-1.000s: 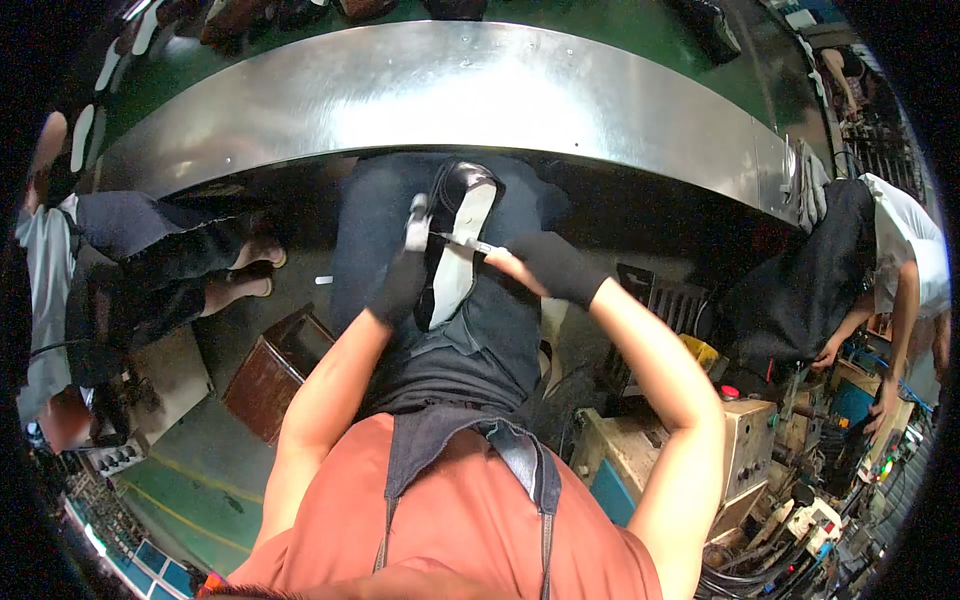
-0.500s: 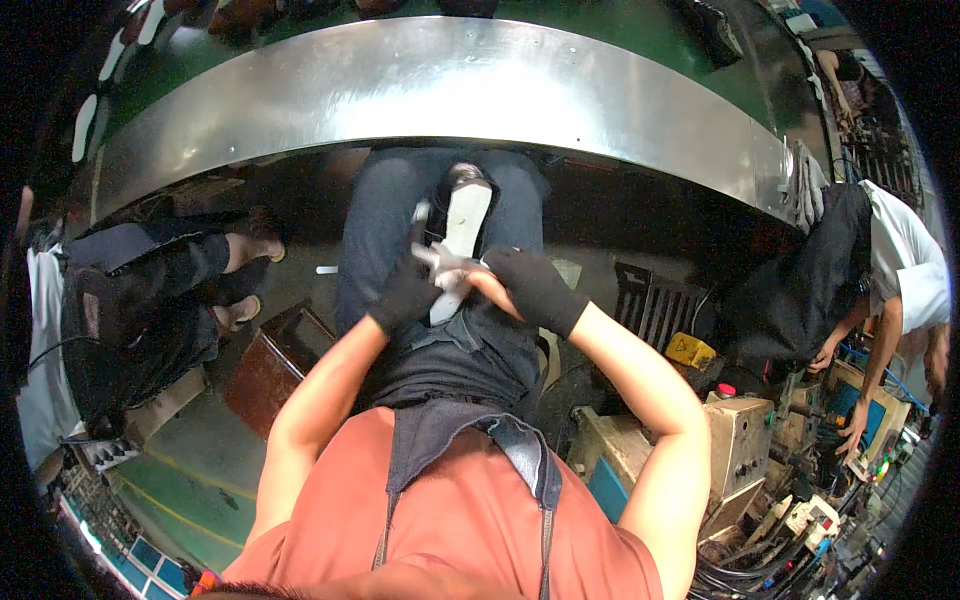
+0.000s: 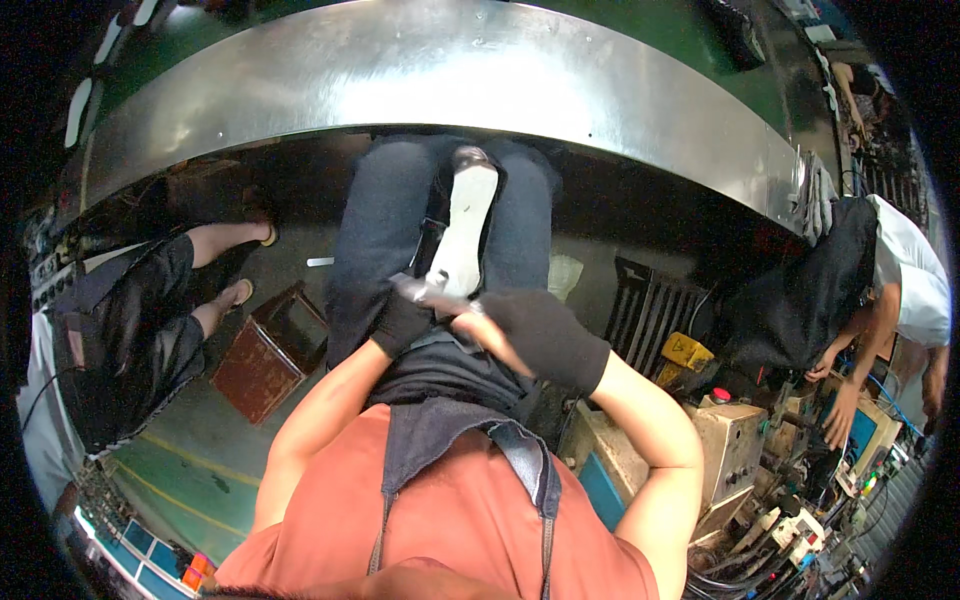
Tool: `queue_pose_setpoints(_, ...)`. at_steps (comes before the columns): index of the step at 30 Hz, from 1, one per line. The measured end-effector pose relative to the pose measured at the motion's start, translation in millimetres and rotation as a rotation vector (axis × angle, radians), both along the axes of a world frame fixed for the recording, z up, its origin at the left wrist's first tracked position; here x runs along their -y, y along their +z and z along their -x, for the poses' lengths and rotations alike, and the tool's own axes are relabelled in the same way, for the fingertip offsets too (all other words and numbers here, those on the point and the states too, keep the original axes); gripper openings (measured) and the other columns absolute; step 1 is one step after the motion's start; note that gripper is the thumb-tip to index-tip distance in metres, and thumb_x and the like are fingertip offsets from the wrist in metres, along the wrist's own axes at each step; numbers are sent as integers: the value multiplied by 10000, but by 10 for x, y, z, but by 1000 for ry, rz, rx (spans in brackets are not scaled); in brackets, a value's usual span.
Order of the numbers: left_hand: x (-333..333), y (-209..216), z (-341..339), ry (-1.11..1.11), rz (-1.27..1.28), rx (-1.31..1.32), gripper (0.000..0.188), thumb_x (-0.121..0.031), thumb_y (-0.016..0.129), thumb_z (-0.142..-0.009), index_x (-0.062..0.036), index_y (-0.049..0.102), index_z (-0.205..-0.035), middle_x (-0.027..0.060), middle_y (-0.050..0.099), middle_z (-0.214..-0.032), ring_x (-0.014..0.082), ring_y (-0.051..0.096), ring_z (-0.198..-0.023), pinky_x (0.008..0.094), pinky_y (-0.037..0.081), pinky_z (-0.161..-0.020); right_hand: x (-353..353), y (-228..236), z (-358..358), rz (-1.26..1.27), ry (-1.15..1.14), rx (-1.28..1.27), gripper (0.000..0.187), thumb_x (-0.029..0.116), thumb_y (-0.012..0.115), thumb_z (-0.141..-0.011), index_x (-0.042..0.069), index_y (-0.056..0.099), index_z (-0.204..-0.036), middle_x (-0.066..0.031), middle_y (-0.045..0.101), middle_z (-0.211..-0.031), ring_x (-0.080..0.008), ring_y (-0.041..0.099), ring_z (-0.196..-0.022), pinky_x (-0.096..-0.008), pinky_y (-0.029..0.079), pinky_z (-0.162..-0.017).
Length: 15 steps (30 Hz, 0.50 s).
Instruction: The person sits on the floor and repeatedly picks up shoes from a conveyor belt. Using a metal scraper, the person removes material from the soles of the shoes and returns them to the conveyor belt.
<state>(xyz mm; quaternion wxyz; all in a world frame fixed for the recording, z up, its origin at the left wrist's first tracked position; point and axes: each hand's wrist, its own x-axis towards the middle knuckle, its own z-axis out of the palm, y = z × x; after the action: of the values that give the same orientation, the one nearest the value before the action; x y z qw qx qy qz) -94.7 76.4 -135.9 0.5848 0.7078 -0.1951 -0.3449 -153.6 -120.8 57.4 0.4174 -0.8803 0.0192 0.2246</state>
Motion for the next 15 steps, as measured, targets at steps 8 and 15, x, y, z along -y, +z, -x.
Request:
queue_pose_setpoints(8,-71,481,-139,-111,72,-107,725,-252,773,-766,-6,413,-1345,164,548,-1274,259,530,-1180,358,396,-1022,212,-736,118,263,-31,211,401,392,566,-916,12,636,-809,-233,626,-794,-411,613,-707,-464,470,-620)
queue_pose_setpoints(15,-686,1863,-1184,-326,-267,401,745,-228,862,-646,-33,525,-1281,194,628,-1144,323,618,-1059,400,461,-970,430,-279,399,39,-215,-38,371,333,527,-957,-5,603,-822,-187,606,-739,-307,580,-632,-370,448,-608)
